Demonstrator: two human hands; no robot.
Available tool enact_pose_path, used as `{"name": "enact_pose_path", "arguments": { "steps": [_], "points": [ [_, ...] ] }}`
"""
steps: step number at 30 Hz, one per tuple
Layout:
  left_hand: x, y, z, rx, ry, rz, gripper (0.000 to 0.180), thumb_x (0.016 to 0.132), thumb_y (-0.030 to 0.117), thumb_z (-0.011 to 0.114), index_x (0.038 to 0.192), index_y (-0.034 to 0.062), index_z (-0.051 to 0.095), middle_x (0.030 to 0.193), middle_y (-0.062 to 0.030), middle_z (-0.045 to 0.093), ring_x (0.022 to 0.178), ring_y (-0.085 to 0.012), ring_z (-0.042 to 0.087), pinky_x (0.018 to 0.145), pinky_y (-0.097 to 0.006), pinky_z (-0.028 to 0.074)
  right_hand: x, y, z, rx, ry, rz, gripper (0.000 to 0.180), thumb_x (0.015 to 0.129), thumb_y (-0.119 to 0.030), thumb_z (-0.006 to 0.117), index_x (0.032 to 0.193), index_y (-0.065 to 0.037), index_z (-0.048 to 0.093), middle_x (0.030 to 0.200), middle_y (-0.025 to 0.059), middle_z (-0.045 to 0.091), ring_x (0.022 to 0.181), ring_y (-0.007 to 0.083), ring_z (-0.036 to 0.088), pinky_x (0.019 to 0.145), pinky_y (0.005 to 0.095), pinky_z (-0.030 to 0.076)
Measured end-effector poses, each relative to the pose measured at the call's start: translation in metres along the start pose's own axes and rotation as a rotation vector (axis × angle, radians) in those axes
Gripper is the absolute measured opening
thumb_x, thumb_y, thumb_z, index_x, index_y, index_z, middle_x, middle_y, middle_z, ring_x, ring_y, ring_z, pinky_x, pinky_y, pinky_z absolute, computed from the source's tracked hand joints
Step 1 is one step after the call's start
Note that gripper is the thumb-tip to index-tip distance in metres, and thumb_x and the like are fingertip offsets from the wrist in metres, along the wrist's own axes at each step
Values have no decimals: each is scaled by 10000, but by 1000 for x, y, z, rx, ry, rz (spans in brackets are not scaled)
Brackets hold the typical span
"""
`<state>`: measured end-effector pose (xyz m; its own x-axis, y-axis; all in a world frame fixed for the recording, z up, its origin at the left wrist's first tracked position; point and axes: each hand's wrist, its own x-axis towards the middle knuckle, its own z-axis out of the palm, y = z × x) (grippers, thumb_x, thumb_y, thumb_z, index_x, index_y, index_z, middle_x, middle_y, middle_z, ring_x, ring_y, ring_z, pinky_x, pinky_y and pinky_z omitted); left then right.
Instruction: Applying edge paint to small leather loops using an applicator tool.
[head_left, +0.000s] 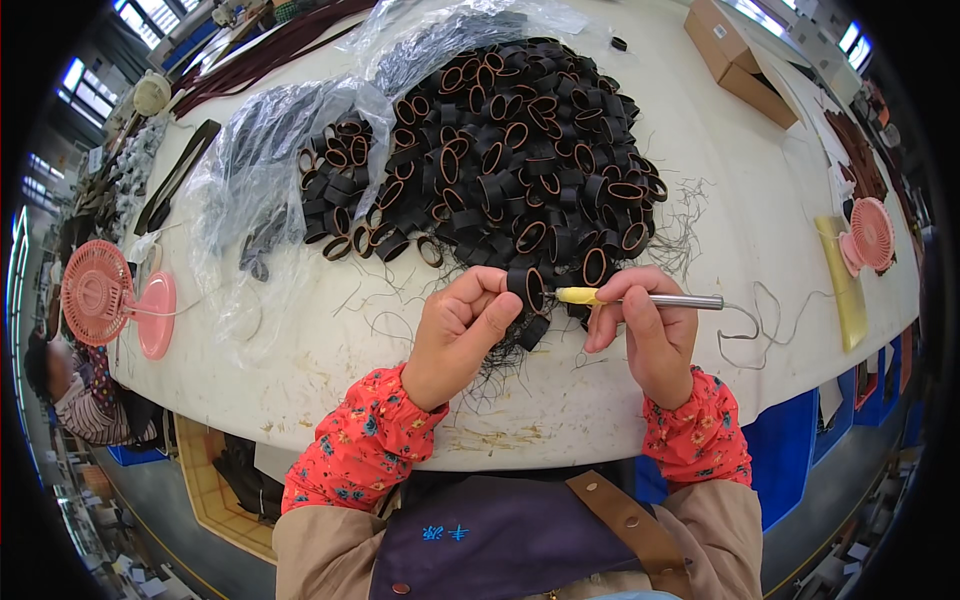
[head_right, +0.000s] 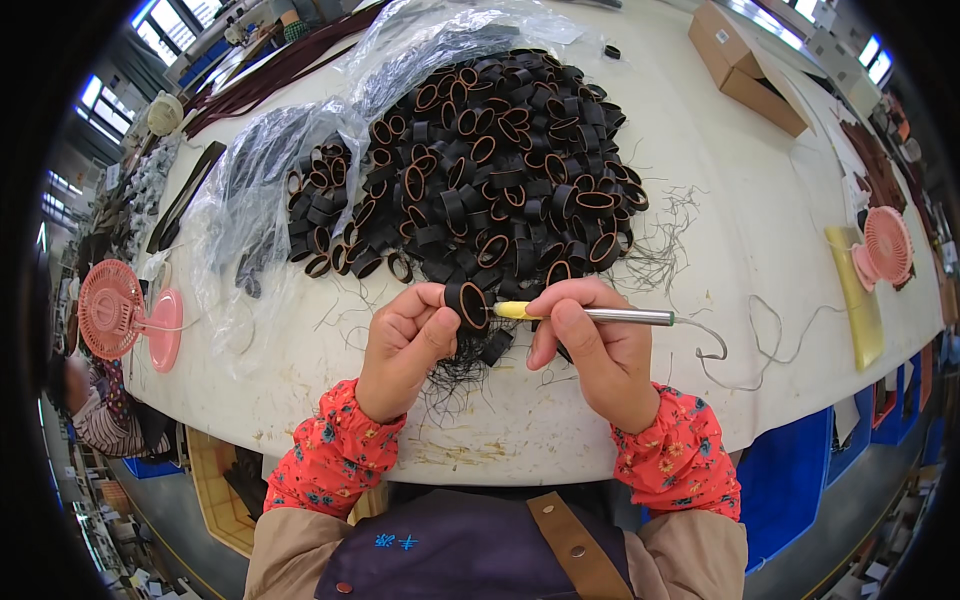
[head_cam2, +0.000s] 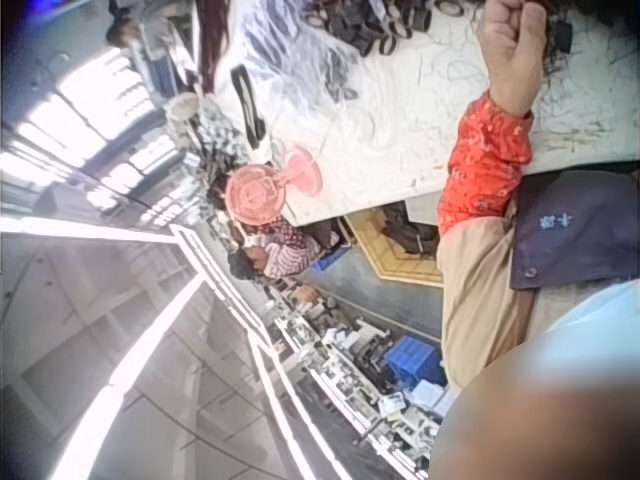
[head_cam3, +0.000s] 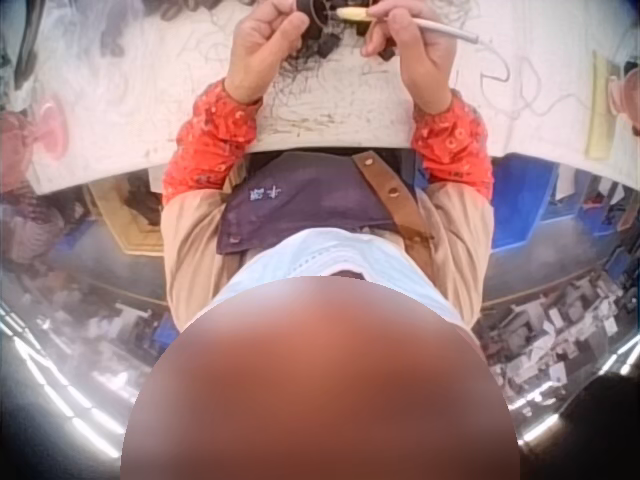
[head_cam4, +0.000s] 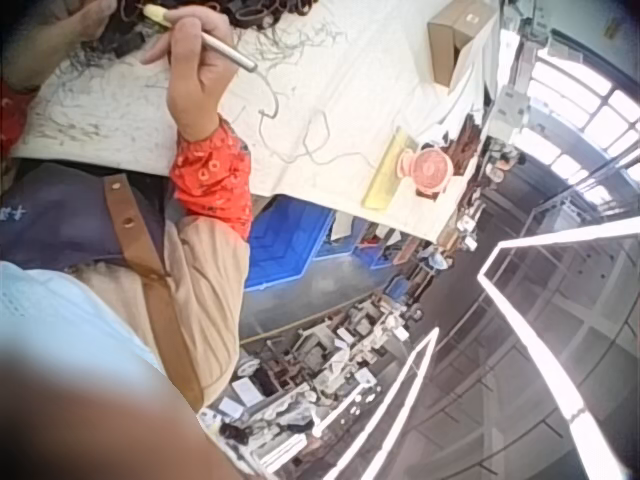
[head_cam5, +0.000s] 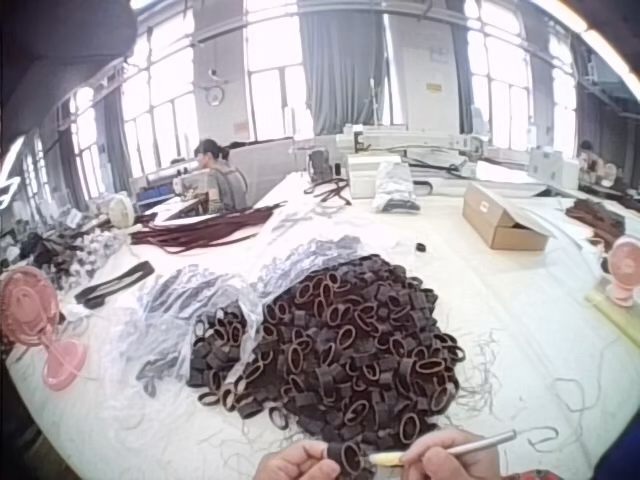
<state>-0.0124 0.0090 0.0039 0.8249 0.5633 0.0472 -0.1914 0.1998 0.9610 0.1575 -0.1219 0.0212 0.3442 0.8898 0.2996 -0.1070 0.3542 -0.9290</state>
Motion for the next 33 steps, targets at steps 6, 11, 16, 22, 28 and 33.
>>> {"name": "enact_pose_path", "arguments": {
  "steps": [6, 11, 16, 22, 28, 33],
  "points": [
    [0, 0, 2, 28, 32, -2, 157, 958, 117, 525, 1065, 3, 540, 707, 98, 494, 620, 21, 340, 551, -148, 284, -1, 0, 0, -10, -6, -3, 213, 990, -159, 429, 1025, 12, 552, 691, 61, 596, 632, 104, 575, 615, 228, 449],
    [1, 1, 2, 22, 16, -3, 154, 957, 113, 524, 1065, 4, 540, 708, 98, 492, 622, 22, 341, 552, -146, 283, 0, -1, 1, -58, 4, 8, 209, 987, -163, 438, 1018, 7, 556, 691, 55, 597, 630, 95, 570, 589, 213, 416],
    [1, 0, 1, 31, 29, -7, 153, 957, 110, 523, 1066, 4, 539, 707, 97, 491, 620, 23, 339, 549, -147, 285, 1, 0, 1, -48, -2, 9, 211, 987, -163, 439, 1016, 9, 557, 689, 54, 598, 626, 96, 569, 593, 216, 425],
    [2, 7, 1, 51, 95, 17, 113, 915, 104, 595, 990, 20, 586, 703, 89, 497, 602, 20, 343, 542, -148, 292, 2, -2, 1, -29, 22, -35, 217, 988, -165, 434, 1011, 14, 555, 670, 60, 587, 614, 109, 571, 607, 234, 453],
    [16, 5, -28, 1020, 200, 558, 106, 764, 56, 700, 849, 49, 637, 715, -47, 576, 537, -183, 509, 489, -266, 365, 0, -5, -1, -48, 85, -38, 223, 994, -171, 420, 1003, 11, 548, 649, 57, 570, 594, 123, 565, 600, 255, 474],
    [14, 22, -48, 621, 452, 264, 158, 833, 87, 644, 964, 28, 581, 733, -32, 607, 514, -98, 459, 473, -221, 343, 2, -5, -1, -62, 82, -49, 225, 995, -177, 416, 998, 5, 548, 641, 54, 562, 592, 129, 562, 595, 262, 475]
  ]
}}
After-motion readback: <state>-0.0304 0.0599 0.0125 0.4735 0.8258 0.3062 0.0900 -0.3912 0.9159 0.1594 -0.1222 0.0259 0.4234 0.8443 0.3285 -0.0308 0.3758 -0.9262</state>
